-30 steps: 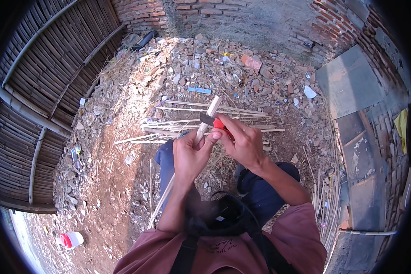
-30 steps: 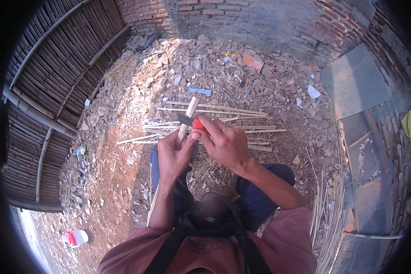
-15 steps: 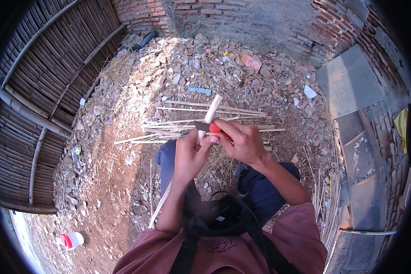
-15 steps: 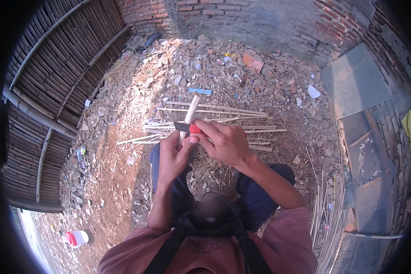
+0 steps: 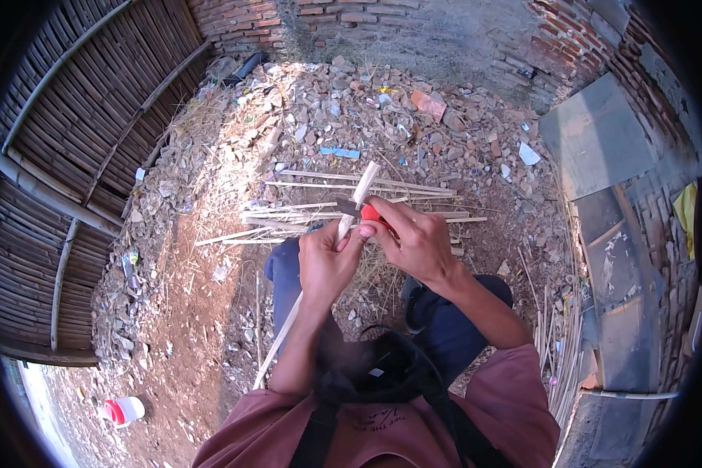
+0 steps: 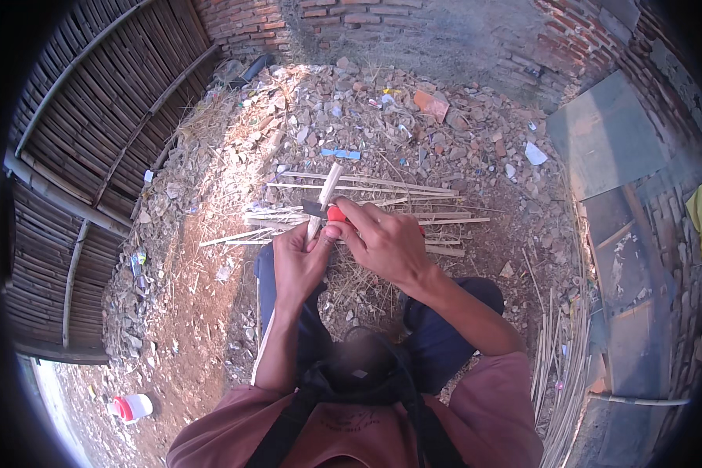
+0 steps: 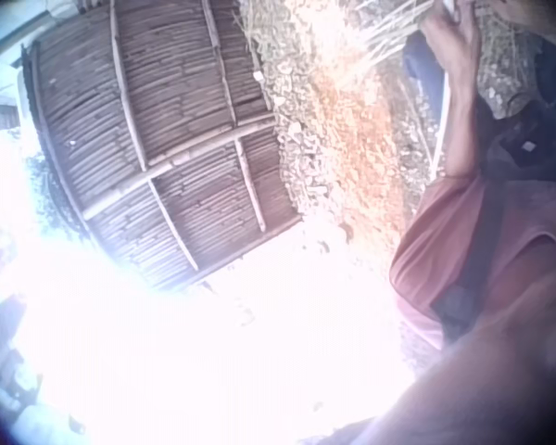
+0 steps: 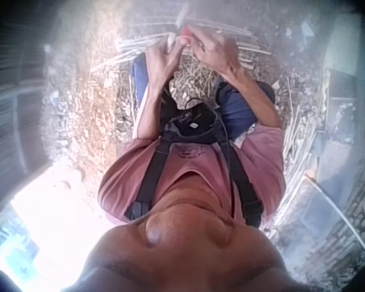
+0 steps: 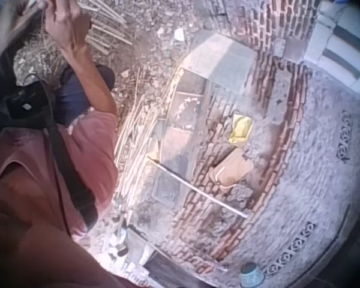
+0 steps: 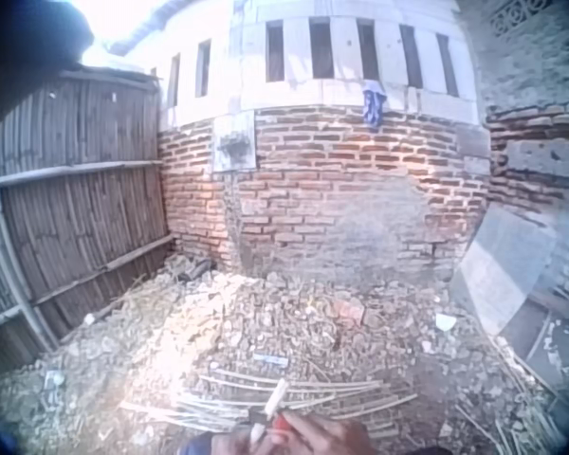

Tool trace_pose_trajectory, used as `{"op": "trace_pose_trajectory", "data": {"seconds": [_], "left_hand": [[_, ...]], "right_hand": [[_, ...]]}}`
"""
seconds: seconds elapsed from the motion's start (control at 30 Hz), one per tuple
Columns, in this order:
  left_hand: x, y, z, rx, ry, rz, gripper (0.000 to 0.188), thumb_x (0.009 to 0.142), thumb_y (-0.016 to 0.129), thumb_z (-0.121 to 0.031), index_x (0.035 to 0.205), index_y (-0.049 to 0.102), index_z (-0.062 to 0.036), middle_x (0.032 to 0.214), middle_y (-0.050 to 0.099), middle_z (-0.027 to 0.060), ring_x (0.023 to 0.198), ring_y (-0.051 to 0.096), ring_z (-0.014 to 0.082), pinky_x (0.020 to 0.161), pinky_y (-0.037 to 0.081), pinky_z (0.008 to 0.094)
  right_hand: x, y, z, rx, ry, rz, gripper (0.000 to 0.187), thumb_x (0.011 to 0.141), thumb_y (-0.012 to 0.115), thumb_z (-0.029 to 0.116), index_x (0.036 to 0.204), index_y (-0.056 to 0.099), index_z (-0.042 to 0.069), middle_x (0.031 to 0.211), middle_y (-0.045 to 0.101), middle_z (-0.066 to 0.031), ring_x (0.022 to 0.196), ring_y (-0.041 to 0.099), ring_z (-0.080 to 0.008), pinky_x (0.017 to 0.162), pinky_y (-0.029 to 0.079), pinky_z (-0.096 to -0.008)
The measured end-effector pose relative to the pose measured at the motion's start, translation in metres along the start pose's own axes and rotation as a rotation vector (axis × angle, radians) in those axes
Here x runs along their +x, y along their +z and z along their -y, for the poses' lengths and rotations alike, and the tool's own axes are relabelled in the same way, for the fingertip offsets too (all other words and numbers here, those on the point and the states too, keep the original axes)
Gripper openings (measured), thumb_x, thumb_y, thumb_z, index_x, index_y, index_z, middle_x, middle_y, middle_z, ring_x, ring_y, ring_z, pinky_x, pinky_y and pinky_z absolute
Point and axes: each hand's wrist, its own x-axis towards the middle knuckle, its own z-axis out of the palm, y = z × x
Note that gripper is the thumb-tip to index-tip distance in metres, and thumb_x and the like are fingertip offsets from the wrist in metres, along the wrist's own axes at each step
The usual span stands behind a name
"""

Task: The person thins and smooths bamboo strips by shaving them with a utility knife while sitting outdoors.

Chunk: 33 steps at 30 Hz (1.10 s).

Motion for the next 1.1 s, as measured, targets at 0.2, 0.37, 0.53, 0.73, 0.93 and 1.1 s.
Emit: {"op": "trace_pose_trajectory", "data": {"seconds": [0.2,0.37,0.53,0.73,0.93,1.1], "left_hand": [[0.0,-0.001,-0.007,-0.067,0.02,0.032,0.045,0.095,0.083,-0.038,0.08,0.069,0.0011,0.054,0.038,0.0014,0.057,0.033,0.0093,0.05,0.032,0.0342],[0.0,-0.001,-0.007,-0.016,0.007,0.032,0.046,0.097,0.081,-0.038,0.078,0.067,0.002,0.054,0.037,0.003,0.056,0.033,0.0113,0.05,0.033,0.0357],[-0.014,-0.013,0.0,0.065,-0.081,0.045,0.049,0.099,0.08,-0.037,0.075,0.063,0.0023,0.054,0.037,0.0041,0.055,0.033,0.0124,0.05,0.033,0.0374],[-0.023,-0.024,0.018,0.034,-0.037,0.084,0.045,0.103,0.074,-0.034,0.08,0.063,0.0028,0.055,0.036,0.0032,0.055,0.032,0.0103,0.049,0.029,0.0368],[-0.007,-0.027,0.01,-0.133,-0.026,0.139,0.036,0.102,0.077,-0.031,0.094,0.061,0.0006,0.063,0.045,-0.0015,0.063,0.037,0.0064,0.054,0.032,0.0295],[-0.006,-0.025,0.012,-0.15,-0.034,0.248,0.028,0.101,0.079,-0.022,0.112,0.064,-0.001,0.081,0.054,-0.0078,0.073,0.041,0.0021,0.061,0.035,0.0225]], "right_hand": [[0.001,-0.004,0.002,-0.038,0.007,-0.018,0.031,0.1,0.074,0.033,0.124,0.072,0.014,0.077,0.071,-0.0057,0.056,0.07,-0.0232,0.047,0.054,-0.0366],[0.002,-0.005,-0.001,-0.089,-0.008,0.009,0.027,0.099,0.073,0.029,0.123,0.073,0.016,0.078,0.073,-0.0049,0.054,0.068,-0.0223,0.046,0.052,-0.0359],[0.024,-0.033,-0.043,-0.109,0.272,-0.171,0.027,0.104,0.068,0.03,0.122,0.075,0.011,0.08,0.074,-0.0088,0.057,0.068,-0.0227,0.052,0.051,-0.0383],[0.022,-0.073,-0.138,-0.112,0.634,-0.157,0.04,0.109,0.059,0.039,0.124,0.074,0.005,0.075,0.069,-0.0147,0.066,0.066,-0.0238,0.065,0.049,-0.0399],[0.011,-0.029,-0.072,0.14,0.467,0.188,0.036,0.108,0.064,0.036,0.12,0.07,0.002,0.079,0.069,-0.0131,0.066,0.065,-0.0228,0.064,0.049,-0.0372],[0.007,-0.017,-0.037,0.286,0.094,0.093,0.028,0.102,0.073,0.029,0.114,0.071,0.004,0.09,0.075,-0.0106,0.07,0.072,-0.0247,0.062,0.055,-0.0355]]}}
